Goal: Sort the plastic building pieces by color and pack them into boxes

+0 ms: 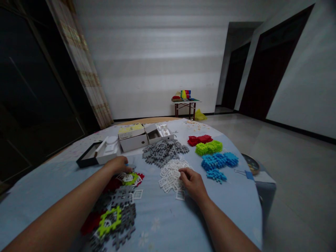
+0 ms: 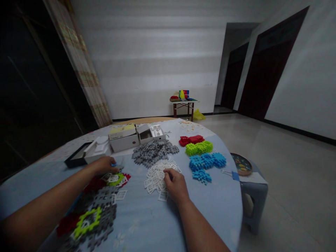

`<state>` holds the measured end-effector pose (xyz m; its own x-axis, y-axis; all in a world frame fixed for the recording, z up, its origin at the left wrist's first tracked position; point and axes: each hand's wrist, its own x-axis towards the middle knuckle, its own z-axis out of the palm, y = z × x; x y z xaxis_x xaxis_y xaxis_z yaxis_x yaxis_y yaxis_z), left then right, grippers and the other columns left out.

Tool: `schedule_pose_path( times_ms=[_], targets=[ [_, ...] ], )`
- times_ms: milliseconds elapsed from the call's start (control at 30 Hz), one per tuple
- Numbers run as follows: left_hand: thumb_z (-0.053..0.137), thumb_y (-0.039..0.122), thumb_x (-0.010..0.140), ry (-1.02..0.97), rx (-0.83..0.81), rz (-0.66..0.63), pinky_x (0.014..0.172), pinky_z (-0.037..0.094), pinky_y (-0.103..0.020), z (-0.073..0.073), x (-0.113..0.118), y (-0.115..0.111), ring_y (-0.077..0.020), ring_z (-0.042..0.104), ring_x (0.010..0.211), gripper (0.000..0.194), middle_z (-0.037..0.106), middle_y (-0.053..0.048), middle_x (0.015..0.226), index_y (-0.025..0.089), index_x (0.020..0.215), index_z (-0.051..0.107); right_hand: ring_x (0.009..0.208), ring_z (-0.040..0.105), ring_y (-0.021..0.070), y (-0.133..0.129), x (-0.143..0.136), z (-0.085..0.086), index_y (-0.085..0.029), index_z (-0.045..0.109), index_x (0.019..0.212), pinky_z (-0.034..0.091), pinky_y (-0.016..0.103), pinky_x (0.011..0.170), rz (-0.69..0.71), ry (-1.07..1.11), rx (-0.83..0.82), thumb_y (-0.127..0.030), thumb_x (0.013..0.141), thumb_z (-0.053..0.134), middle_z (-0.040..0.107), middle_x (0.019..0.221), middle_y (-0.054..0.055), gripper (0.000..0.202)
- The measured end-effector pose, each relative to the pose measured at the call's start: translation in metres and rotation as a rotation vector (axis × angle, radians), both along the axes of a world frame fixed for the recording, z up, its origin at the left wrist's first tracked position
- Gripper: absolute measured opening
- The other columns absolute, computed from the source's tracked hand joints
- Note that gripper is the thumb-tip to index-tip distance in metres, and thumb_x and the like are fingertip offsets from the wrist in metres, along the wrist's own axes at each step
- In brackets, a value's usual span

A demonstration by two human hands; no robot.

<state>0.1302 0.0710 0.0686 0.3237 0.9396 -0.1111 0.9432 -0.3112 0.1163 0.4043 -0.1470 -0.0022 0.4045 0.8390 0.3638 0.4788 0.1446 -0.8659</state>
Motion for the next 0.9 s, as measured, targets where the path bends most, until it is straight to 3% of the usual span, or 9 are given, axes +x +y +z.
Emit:
schedule_pose_path(
  times_ms=[233,433,567,667,900],
  targets=[
    [0.063,0.045,0.05,-0.04,0.004,-0.029,0.064,0.042,-0.026,-0.001,-0.001,-0.007,-0.0206,0.062,0.073,0.025,0.07,-0.003,0.071,0.022,0.06,0.066,0.064,0.061,0.0172,-0.001,0.0,0.0,-0.017,0.067,0.091,0.046,0.026,0.058,-0.001,0.003,-0.002,-0.03,0.078,0.046,0.067,0.07,0.003,0.028],
    [0.052,0.048,0.061,-0.193,0.021,0.015,0.061,0.041,-0.026,0.021,-0.004,-0.009,-0.0209,0.06,0.072,0.029,0.067,-0.003,0.064,0.021,0.057,0.063,0.065,0.061,0.017,-0.001,0.0,0.0,-0.017,0.066,0.091,0.046,0.026,0.061,0.002,-0.007,-0.009,-0.031,0.079,0.045,0.067,0.071,0.003,0.029],
    [0.047,0.053,0.066,-0.322,-0.066,0.094,0.049,0.039,-0.025,0.036,-0.002,-0.006,-0.0162,0.057,0.056,0.038,0.065,-0.003,0.062,0.018,0.068,0.063,0.061,0.06,0.0162,0.0,0.0,0.0,-0.016,0.067,0.09,0.045,0.025,0.058,-0.007,-0.013,-0.009,-0.03,0.078,0.046,0.066,0.068,0.003,0.028],
    [0.052,0.056,0.063,-0.41,-0.139,0.134,0.042,0.036,-0.025,0.036,0.012,-0.005,-0.0135,0.053,0.048,0.043,0.065,-0.005,0.063,0.016,0.072,0.064,0.059,0.059,0.0157,0.0,0.0,0.0,-0.016,0.067,0.09,0.044,0.025,0.055,-0.012,-0.01,-0.009,-0.031,0.078,0.046,0.066,0.068,0.003,0.028],
    [0.037,0.062,0.074,-0.605,-0.129,0.059,0.063,0.048,-0.025,0.031,0.056,0.007,-0.0142,0.064,0.078,0.059,0.068,-0.007,0.101,0.021,0.113,0.054,0.064,0.061,0.0167,0.001,0.002,0.0,-0.017,0.067,0.091,0.046,0.025,0.059,0.0,-0.001,-0.023,-0.03,0.078,0.045,0.066,0.069,0.003,0.028]
  ],
)
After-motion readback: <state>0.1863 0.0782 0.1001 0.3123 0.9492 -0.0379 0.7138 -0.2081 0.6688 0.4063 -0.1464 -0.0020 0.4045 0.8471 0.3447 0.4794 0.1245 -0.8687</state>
